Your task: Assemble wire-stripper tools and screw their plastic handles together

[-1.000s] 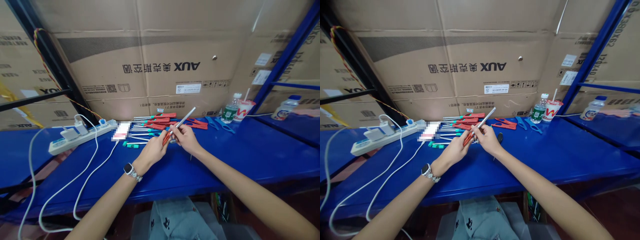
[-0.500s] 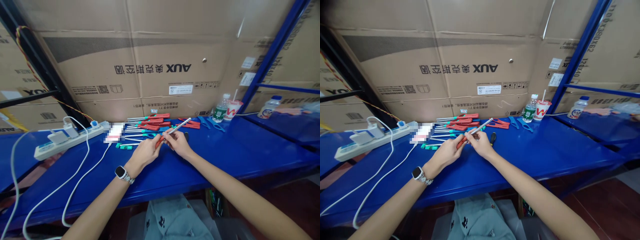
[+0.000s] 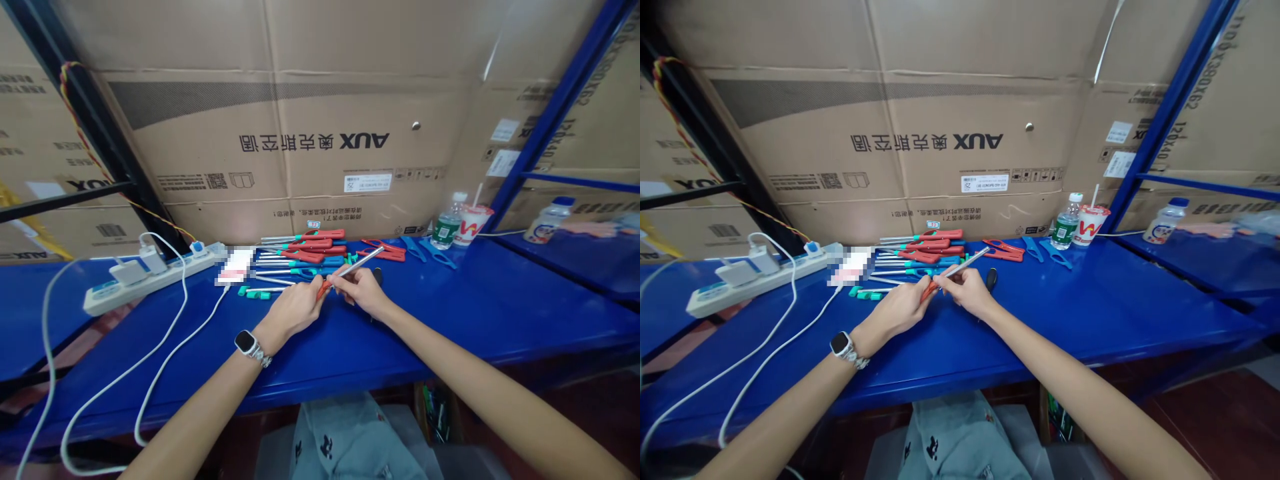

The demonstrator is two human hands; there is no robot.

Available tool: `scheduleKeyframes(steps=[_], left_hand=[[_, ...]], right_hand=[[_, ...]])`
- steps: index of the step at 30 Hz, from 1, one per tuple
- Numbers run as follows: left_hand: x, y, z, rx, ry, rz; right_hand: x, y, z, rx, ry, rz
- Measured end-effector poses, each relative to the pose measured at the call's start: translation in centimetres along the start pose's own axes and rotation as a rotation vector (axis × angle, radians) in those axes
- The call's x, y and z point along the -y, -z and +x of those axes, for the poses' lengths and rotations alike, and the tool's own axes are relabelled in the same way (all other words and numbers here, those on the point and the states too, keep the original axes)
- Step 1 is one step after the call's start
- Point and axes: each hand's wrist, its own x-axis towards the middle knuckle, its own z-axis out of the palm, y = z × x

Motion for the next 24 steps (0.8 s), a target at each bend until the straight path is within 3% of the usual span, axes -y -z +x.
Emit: scheduleKeyframes(steps=[10,15,18,20,24], left_hand=[[0.2,0.1,0.1,-0.016,-0.015,-0.039],[0.1,0.7,-0.2,0.006,-0.012,-0.015],[1.3,1.5,-2.0,-0.005,0.047,-0.017],[2.6,2.1,-4.0,0.008,0.113,-0.004],[5.0,3.0,-8.8,0.045,0.292,0.043]], right_hand=[[0.5,0.1,0.2,0.008,0.013,0.049],[0.9,1.3,-0.5,0.071,-0.036,0.005],[0.7,1.6,-0.5,0.094,-0.049,-0.115],[0.4,0.9,-0.2,0.088,0.021,-0.29],[0.1,-3.0,1.5,0.208,0.227,-0.659]])
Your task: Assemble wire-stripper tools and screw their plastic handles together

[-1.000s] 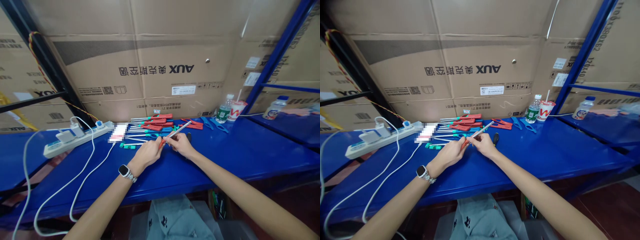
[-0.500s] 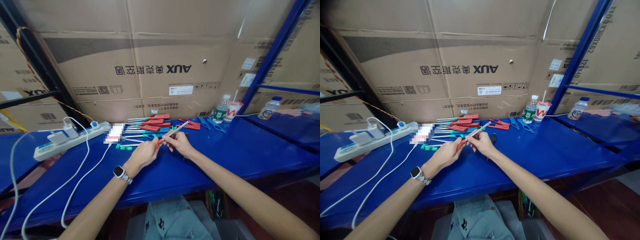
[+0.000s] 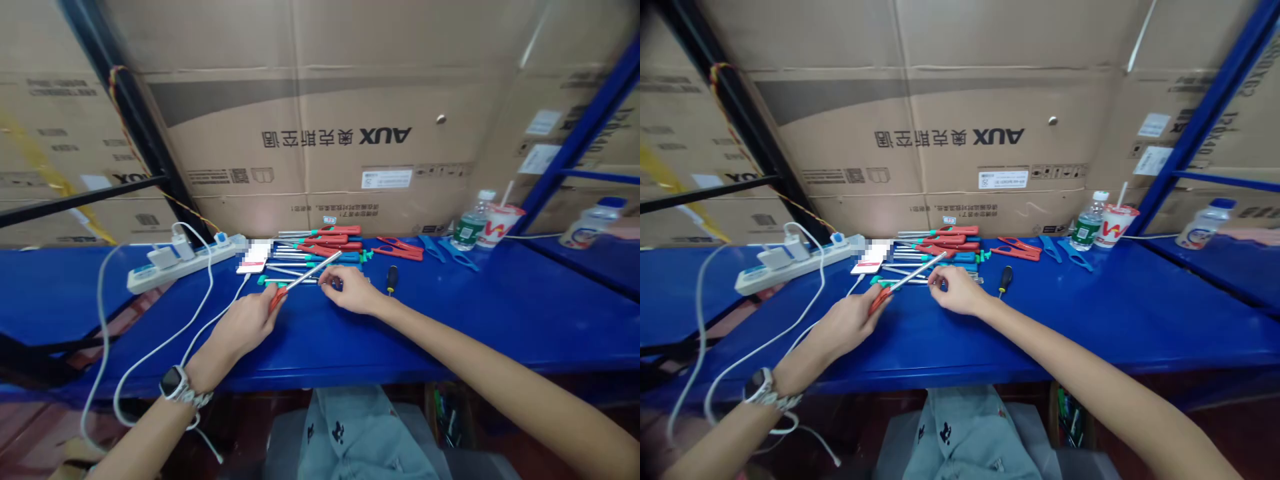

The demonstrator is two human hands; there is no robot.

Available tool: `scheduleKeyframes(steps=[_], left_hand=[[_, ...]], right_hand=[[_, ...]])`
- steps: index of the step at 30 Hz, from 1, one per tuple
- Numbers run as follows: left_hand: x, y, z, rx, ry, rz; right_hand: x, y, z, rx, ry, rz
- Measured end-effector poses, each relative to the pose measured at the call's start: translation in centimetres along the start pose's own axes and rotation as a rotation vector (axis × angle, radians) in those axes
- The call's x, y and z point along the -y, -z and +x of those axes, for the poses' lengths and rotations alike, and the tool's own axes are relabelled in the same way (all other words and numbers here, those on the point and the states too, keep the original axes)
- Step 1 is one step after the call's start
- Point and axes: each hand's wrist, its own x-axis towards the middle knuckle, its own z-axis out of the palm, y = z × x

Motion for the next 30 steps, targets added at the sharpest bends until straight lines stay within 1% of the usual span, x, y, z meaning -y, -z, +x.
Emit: scheduleKeyframes(steps=[2,4,8,12,14,16,17,18,19,20,21,23,25,26,28,30], left_hand=[[1.1,0.1,-1.6,0.01,0.077,0.015],[1.7,0.1,-2.4,0.023,0.123,0.019],[2.1,-0.3,-2.6,0.02,0.215,0.035],[2.2,-0.5,-2.0,0.007,0.231,0.039],[2.3,-0.5,-1.7,0.002,0.219,0.026],[2.3,-0.5,-1.3,0.007,0.203,0.012],[2.3,-0.4,-1.0,0.011,0.195,0.007],[2.2,-0.4,-0.6,0.014,0.183,0.001],[2.1,-0.3,-0.1,0.016,0.168,-0.008],[2.0,-0.3,0.5,0.014,0.148,-0.021],[1.8,-0.3,1.2,0.009,0.119,-0.039],[1.1,-0.4,2.8,-0.005,0.044,-0.072],[0.1,-0.5,4.5,-0.02,-0.04,-0.076],[-0.5,-0.6,5.3,-0.025,-0.079,-0.068],[-1.7,-0.8,6.6,-0.025,-0.136,-0.044],[-2.7,-1.1,7.5,-0.029,-0.167,-0.028]], right_hand=[[1.0,-1.8,1.7,0.073,0.087,-0.146],[1.8,-3.6,3.4,0.125,0.124,-0.261],[2.3,-6.2,5.8,0.175,0.14,-0.408],[2.2,-7.2,6.7,0.203,0.19,-0.462],[1.9,-7.0,6.7,0.164,0.194,-0.411],[1.2,-5.9,6.4,0.089,0.131,-0.238],[0.8,-5.1,6.1,0.054,0.069,-0.102],[0.2,-4.0,5.7,0.03,0.013,0.075],[-0.4,-2.8,5.2,0.032,-0.034,0.228],[-1.0,-1.4,4.6,0.023,-0.068,0.322],[-1.6,-0.1,3.9,-0.038,-0.093,0.357],[-2.8,2.6,2.7,-0.2,-0.139,0.409],[-3.7,4.7,1.6,-0.348,-0.172,0.481],[-4.0,5.4,1.2,-0.399,-0.183,0.521],[-4.5,6.4,0.5,-0.44,-0.197,0.576],[-4.7,6.8,0.1,-0.426,-0.199,0.578]])
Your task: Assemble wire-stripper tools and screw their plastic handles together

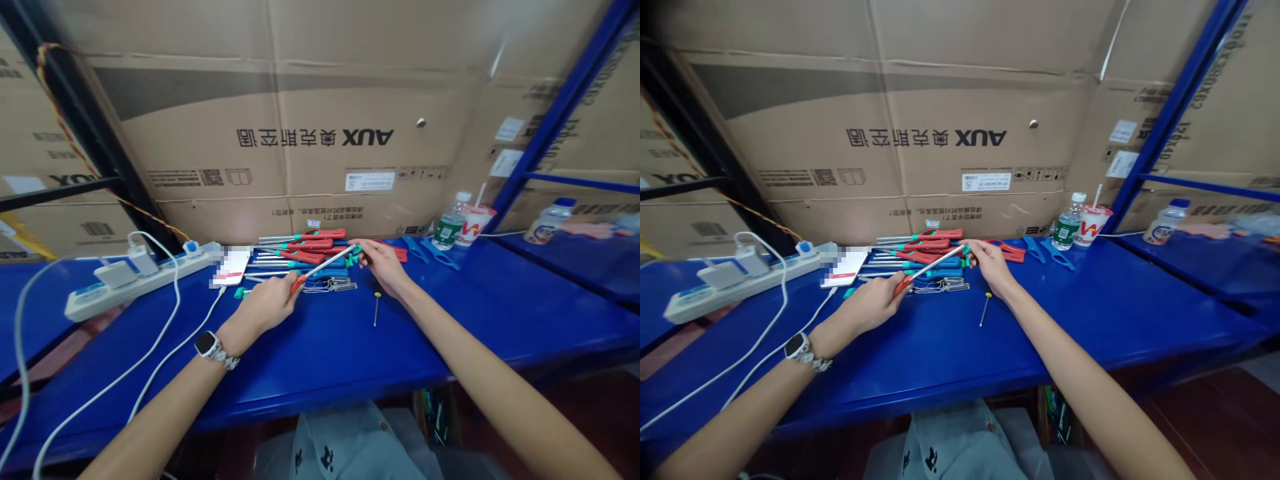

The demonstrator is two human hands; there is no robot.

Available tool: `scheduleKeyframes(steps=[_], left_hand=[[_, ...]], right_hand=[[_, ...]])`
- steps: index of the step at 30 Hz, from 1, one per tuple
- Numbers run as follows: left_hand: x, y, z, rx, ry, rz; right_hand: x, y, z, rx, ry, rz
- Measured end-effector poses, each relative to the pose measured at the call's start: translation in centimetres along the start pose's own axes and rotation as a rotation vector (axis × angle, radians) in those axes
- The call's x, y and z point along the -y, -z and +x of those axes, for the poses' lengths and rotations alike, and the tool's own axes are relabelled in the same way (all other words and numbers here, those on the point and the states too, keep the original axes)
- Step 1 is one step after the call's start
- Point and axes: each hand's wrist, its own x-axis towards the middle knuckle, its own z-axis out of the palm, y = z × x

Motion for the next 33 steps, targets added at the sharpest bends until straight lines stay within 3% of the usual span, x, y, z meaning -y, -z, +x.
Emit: scheduleKeyframes(steps=[7,13,27,30,33], left_hand=[[-0.8,-0.7,1.0,0.011,-0.086,0.001],[-0.3,-1.2,0.3,-0.029,-0.05,0.019],[0.0,-1.4,-0.7,-0.118,-0.115,0.092],[0.1,-1.4,-0.8,-0.126,-0.12,0.094],[0.4,-1.3,-0.8,-0.133,-0.147,0.063]], right_hand=[[0.4,0.5,-0.6,0.047,0.106,-0.145],[0.0,0.8,-0.9,0.087,0.096,-0.143],[-0.4,0.0,-1.6,0.117,0.071,-0.186],[-0.2,0.0,-1.5,0.086,0.078,-0.12],[0.0,0.1,-1.4,-0.033,0.089,-0.033]])
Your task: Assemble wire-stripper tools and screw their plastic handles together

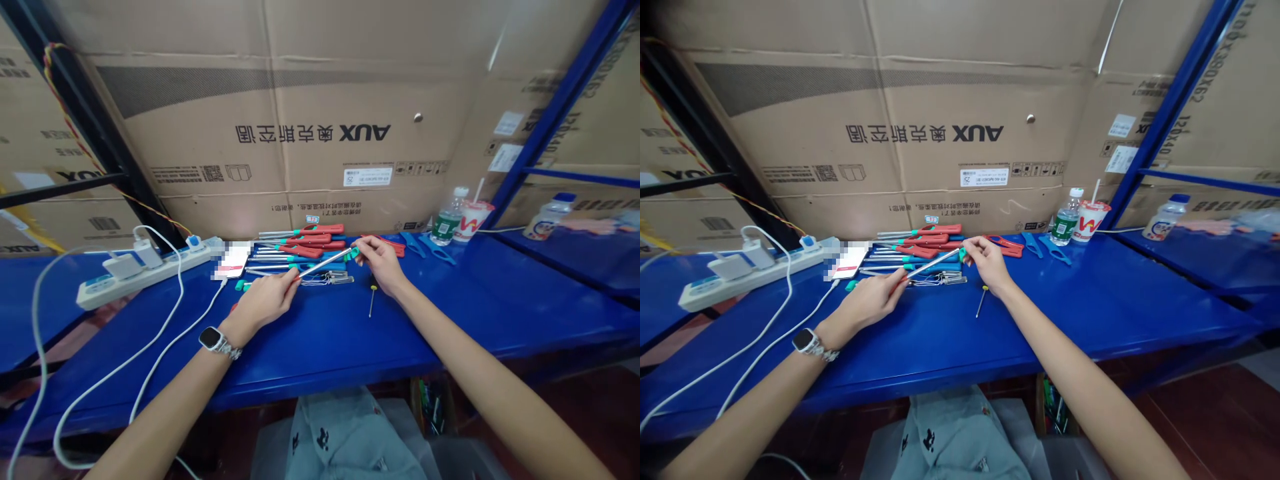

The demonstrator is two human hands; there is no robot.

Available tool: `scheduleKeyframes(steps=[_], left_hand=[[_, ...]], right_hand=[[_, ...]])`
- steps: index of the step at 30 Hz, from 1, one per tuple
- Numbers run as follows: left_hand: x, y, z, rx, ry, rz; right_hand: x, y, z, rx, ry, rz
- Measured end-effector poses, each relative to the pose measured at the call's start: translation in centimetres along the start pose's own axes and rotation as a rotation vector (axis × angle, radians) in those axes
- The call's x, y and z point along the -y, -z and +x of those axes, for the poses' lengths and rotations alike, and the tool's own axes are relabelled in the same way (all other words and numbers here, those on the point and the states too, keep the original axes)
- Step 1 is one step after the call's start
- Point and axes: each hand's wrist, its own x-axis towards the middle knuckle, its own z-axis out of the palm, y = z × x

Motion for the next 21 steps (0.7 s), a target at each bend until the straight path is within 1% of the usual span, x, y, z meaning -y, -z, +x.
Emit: scheduleKeyframes(steps=[2,3,7,10,14,16,20,21], left_hand=[[0.1,0.0,-0.1,-0.002,-0.011,-0.019],[0.1,-0.1,-0.1,-0.003,-0.011,-0.024],[-0.1,-0.3,0.0,0.005,-0.009,-0.042],[-0.2,-0.4,-0.1,0.002,-0.012,-0.054],[-0.4,-0.3,-0.2,-0.009,-0.014,-0.057],[-0.7,-0.2,-0.2,-0.004,-0.018,-0.047],[-1.4,0.0,0.3,-0.011,-0.023,-0.032],[-1.5,0.0,0.4,-0.015,-0.012,-0.032]], right_hand=[[0.1,-0.2,0.0,-0.061,0.013,-0.001],[0.1,-0.3,-0.1,-0.069,0.02,-0.02],[0.1,-1.3,-0.6,-0.03,0.051,-0.092],[0.2,-1.7,-0.8,-0.023,0.037,-0.095],[0.3,-1.6,-0.8,-0.02,-0.074,-0.008],[0.3,-1.8,-0.9,0.013,-0.151,0.032],[0.4,-3.2,-1.2,0.112,-0.24,0.118],[0.5,-3.6,-1.3,0.106,-0.261,0.165]])
